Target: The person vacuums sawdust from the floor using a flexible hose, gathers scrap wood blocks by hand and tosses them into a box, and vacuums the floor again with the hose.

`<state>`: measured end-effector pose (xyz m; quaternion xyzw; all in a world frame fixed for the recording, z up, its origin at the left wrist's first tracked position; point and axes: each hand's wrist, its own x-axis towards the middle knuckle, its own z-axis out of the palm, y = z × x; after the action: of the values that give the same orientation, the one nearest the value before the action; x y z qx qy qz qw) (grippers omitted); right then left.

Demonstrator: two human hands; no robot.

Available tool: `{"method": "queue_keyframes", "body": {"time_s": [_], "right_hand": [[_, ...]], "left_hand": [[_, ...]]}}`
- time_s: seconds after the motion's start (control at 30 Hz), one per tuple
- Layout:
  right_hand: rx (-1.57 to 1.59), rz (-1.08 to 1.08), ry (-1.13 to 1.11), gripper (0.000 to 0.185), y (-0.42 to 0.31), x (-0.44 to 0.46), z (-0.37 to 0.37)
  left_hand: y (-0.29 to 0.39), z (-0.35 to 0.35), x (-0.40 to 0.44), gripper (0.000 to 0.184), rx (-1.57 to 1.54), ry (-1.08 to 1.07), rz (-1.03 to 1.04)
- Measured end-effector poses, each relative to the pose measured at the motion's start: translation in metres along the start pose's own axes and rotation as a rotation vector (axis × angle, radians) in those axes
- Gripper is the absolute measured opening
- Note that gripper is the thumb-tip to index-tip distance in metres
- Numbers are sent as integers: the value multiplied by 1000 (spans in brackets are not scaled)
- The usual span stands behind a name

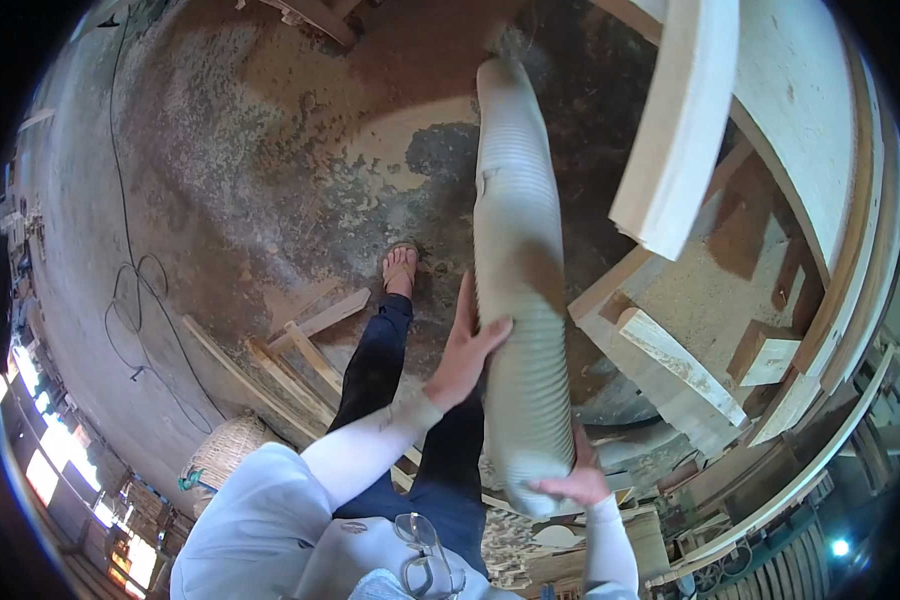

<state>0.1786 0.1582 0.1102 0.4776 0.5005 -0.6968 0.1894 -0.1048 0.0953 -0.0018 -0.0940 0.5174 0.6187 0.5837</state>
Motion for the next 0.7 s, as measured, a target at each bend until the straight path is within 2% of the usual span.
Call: {"method": "queue_keyframes", "body": {"time_s": [0.07, 0.13, 0.17, 0.2, 0.27, 0.3, 0.33, 0.37, 0.43, 0.53, 0.6, 0.7], "right_hand": [[-119, -16, 72, 132, -25, 38, -13], [83, -120, 109, 128, -47, 88, -17], [89, -119, 121, 124, -56, 111, -22], [94, -120, 132, 119, -66, 135, -27], [136, -359, 224, 111, -86, 192, -30], [34, -342, 189, 107, -113, 212, -38], [-68, -324, 154, 103, -137, 229, -47], [0, -369, 148, 100, -142, 250, -54], [68, -416, 141, 97, -157, 286, -65], [181, -416, 181, 89, -192, 309, -73], [155, -424, 186, 85, -208, 313, -72], [118, -467, 155, 91, -204, 311, -56]], "left_hand": [[0, -6, 19, 108, -129, -124, 7], [-12, -11, 26, 100, -203, -204, -5], [-27, -17, 30, 100, 9, -225, -24], [-17, -10, 32, 100, 1, -247, -21], [-4, -1, 50, 99, -42, -277, 31], [-4, 0, 73, 99, -75, -286, 78], [-7, 1, 100, 98, -55, -230, 87], [-6, 1, 127, 98, -34, -170, 98], [23, 5, 163, 99, -15, -197, 174], [58, 16, 199, 100, 58, -127, 134], [66, 16, 204, 99, 55, -115, 172], [72, 5, 180, 105, -32, -94, 181]]}}
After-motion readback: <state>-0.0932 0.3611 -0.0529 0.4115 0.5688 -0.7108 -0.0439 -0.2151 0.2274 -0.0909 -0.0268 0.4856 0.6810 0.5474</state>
